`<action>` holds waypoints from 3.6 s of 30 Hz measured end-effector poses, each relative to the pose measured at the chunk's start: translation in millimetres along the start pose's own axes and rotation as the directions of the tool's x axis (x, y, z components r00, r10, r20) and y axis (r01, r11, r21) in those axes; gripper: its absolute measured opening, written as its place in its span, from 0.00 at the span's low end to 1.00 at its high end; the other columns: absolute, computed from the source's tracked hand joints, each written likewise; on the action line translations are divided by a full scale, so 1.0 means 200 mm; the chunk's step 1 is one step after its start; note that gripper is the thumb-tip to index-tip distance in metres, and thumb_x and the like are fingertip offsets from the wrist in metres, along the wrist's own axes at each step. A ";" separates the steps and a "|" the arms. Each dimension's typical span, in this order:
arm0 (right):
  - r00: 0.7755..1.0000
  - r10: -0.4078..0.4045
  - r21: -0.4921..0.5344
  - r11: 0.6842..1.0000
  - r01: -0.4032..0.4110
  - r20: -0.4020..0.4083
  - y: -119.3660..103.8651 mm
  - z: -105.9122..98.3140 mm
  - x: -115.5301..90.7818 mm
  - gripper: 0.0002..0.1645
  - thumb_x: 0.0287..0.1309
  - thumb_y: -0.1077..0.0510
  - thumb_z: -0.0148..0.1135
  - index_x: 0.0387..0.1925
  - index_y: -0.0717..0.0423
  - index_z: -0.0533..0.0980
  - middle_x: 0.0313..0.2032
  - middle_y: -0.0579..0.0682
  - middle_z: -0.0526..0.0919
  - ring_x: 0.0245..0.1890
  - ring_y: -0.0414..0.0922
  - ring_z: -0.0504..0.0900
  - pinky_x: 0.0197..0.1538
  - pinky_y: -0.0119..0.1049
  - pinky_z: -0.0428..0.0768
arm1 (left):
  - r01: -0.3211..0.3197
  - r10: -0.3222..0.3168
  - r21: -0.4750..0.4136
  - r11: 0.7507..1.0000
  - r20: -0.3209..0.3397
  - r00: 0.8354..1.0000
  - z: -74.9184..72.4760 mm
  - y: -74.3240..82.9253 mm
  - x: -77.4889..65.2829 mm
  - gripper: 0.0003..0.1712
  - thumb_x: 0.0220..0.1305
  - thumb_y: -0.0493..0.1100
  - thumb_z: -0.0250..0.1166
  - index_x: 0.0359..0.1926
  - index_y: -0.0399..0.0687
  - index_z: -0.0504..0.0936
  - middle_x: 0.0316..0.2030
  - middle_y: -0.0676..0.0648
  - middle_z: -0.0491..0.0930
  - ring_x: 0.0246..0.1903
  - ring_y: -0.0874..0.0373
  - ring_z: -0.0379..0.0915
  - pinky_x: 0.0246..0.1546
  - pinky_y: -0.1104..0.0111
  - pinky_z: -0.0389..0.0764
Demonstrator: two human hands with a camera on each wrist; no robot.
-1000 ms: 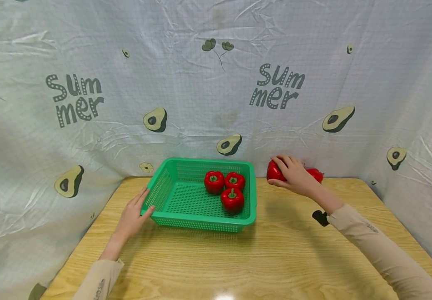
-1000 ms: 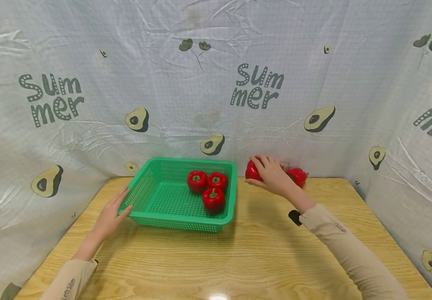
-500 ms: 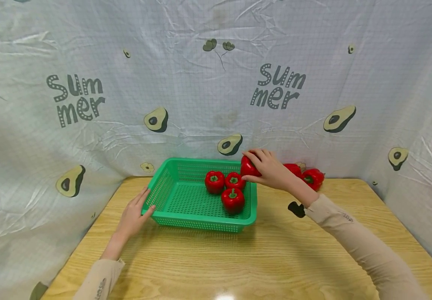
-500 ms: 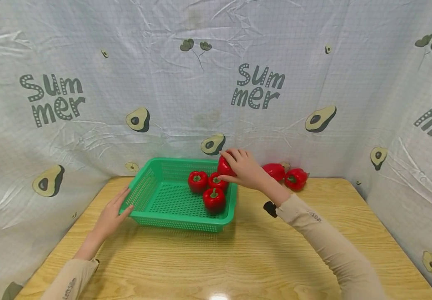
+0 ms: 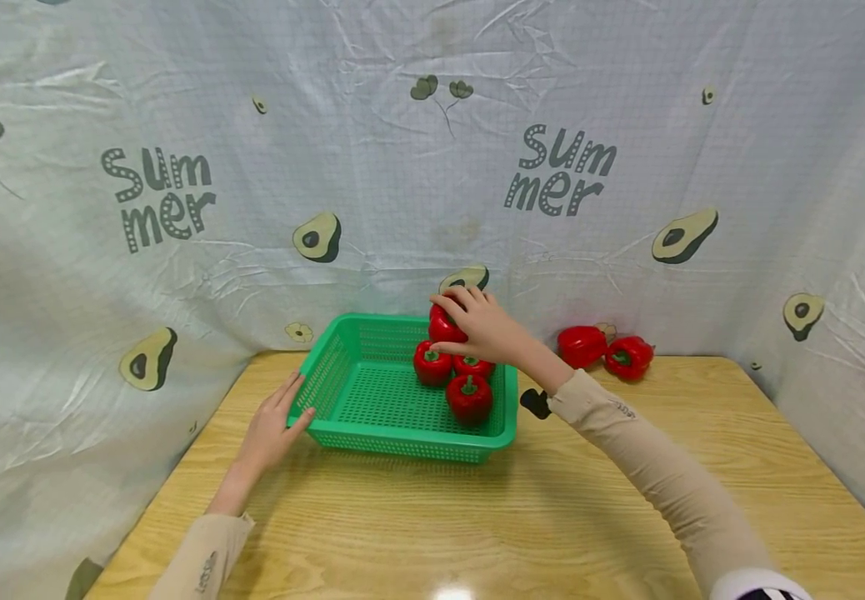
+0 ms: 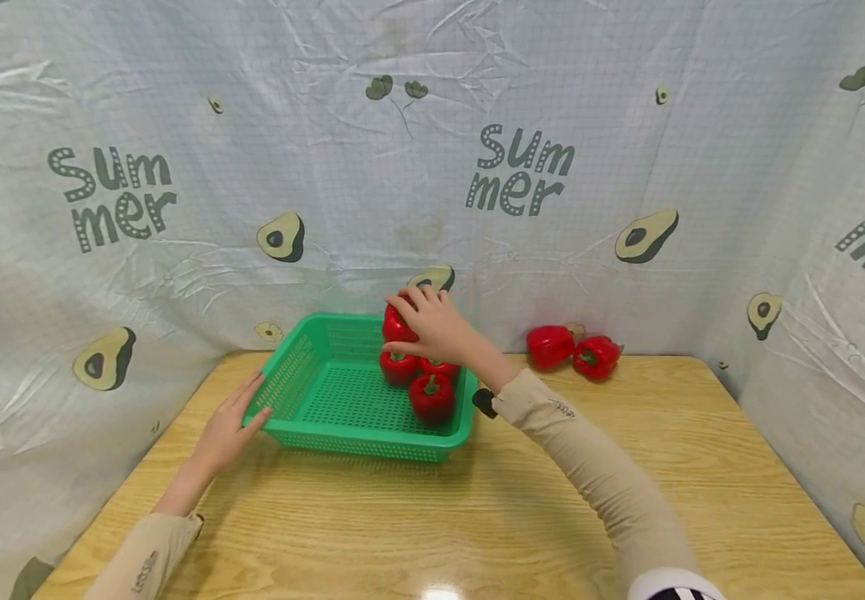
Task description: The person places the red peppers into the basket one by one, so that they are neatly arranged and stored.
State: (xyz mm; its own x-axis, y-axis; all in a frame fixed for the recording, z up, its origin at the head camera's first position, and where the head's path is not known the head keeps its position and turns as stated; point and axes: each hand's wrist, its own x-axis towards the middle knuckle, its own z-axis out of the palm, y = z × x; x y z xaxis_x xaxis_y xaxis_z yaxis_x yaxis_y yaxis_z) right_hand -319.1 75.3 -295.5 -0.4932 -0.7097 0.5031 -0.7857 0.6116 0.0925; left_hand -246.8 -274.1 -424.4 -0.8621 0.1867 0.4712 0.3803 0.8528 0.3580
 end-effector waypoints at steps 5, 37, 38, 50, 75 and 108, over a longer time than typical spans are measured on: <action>1.000 -0.019 0.006 1.000 0.019 -0.006 -0.04 0.08 0.08 0.39 0.48 0.38 0.59 0.58 0.52 0.64 0.52 0.55 0.69 0.48 0.52 0.68 0.42 0.46 0.67 | -0.001 0.001 0.006 1.000 -0.001 1.000 -0.01 0.01 0.00 0.33 0.61 0.45 0.54 0.63 0.32 0.58 0.63 0.32 0.57 0.58 0.34 0.59 0.55 0.44 0.63; 0.892 -0.060 -0.125 0.984 0.129 0.449 -0.12 0.53 0.14 0.43 0.44 0.30 0.57 0.57 0.49 0.63 0.49 0.49 0.71 0.50 0.46 0.70 0.55 0.51 0.63 | 0.014 -0.014 0.014 1.000 0.009 1.000 0.00 -0.01 0.00 0.32 0.62 0.45 0.54 0.63 0.33 0.58 0.64 0.33 0.57 0.58 0.35 0.59 0.55 0.44 0.63; 0.889 -0.067 -0.135 0.980 0.143 0.453 -0.12 0.54 0.14 0.43 0.44 0.30 0.57 0.57 0.49 0.63 0.50 0.49 0.71 0.51 0.47 0.70 0.56 0.53 0.63 | 0.013 -0.013 0.013 1.000 0.008 1.000 0.00 -0.01 0.00 0.32 0.62 0.45 0.54 0.63 0.33 0.58 0.64 0.33 0.57 0.58 0.35 0.59 0.55 0.44 0.63; 0.846 -0.084 -0.153 0.969 0.192 0.527 -0.15 0.57 0.10 0.40 0.46 0.32 0.58 0.58 0.45 0.64 0.55 0.49 0.70 0.58 0.48 0.65 0.62 0.55 0.60 | 0.006 -0.006 0.008 1.000 -0.001 1.000 0.01 -0.01 -0.01 0.32 0.62 0.46 0.53 0.63 0.33 0.59 0.64 0.33 0.57 0.57 0.34 0.60 0.55 0.43 0.63; 0.805 0.002 -0.161 0.980 0.115 0.593 -0.13 0.54 0.08 0.44 0.42 0.30 0.59 0.61 0.42 0.62 0.61 0.47 0.66 0.62 0.46 0.62 0.63 0.52 0.59 | 0.003 -0.003 -0.008 1.000 -0.008 1.000 0.00 -0.01 0.00 0.32 0.62 0.46 0.54 0.63 0.34 0.59 0.63 0.33 0.57 0.57 0.34 0.59 0.54 0.43 0.63; 0.863 -0.016 -0.056 0.997 0.051 0.504 -0.09 0.17 -0.01 0.46 0.44 0.33 0.59 0.63 0.47 0.60 0.59 0.47 0.69 0.52 0.46 0.64 0.46 0.42 0.64 | 0.000 0.000 -0.002 1.000 -0.020 1.000 0.01 0.00 -0.01 0.32 0.61 0.45 0.54 0.63 0.33 0.59 0.63 0.33 0.58 0.57 0.33 0.59 0.54 0.44 0.63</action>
State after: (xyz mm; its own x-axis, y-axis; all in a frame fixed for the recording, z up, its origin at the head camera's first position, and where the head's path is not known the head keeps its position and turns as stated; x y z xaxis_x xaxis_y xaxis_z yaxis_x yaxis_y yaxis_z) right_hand -316.9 53.8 -328.0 -0.6019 -0.7986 -0.0003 -0.7875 0.5935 0.1662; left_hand -246.3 -273.6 -426.1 -0.8549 0.1769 0.4877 0.3814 0.8516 0.3596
